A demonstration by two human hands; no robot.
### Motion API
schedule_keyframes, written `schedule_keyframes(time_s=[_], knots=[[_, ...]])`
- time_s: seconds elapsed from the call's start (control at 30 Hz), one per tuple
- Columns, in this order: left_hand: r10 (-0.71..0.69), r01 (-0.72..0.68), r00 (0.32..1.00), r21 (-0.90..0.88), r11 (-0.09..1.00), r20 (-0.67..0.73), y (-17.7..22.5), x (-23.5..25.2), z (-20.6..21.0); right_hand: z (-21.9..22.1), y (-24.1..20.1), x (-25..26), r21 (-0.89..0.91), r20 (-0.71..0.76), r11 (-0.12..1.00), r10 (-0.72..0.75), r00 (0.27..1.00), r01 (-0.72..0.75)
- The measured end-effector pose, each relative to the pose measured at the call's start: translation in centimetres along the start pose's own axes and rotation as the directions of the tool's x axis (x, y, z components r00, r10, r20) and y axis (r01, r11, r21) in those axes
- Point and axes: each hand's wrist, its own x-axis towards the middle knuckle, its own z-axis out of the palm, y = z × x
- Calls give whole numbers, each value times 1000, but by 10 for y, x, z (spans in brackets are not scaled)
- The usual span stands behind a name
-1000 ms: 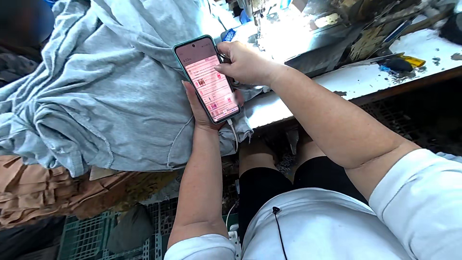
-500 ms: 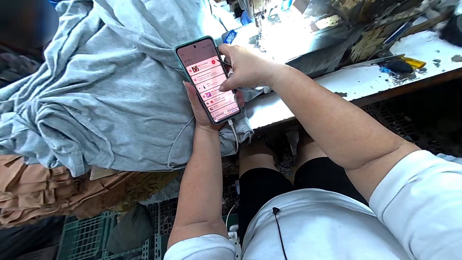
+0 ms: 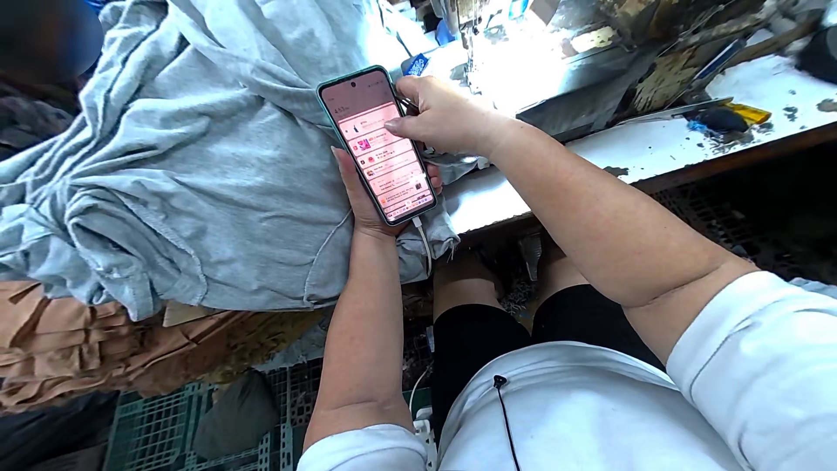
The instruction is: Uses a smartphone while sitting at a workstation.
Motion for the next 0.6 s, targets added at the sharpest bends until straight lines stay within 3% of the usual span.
schedule_keyframes(time_s=[0.17, 0.47, 0.6], knots=[[77, -76, 997, 69, 995, -1, -2, 1, -8, 0, -2, 0, 16, 68, 999, 29, 997, -30], [39, -38, 999, 31, 999, -31, -1, -1, -2, 1, -3, 0, -22, -25, 1000, 7, 1000, -7], [46, -45, 999, 59, 997, -18, -1, 0, -6, 1, 0, 0, 13, -2, 1000, -3, 1000, 3]])
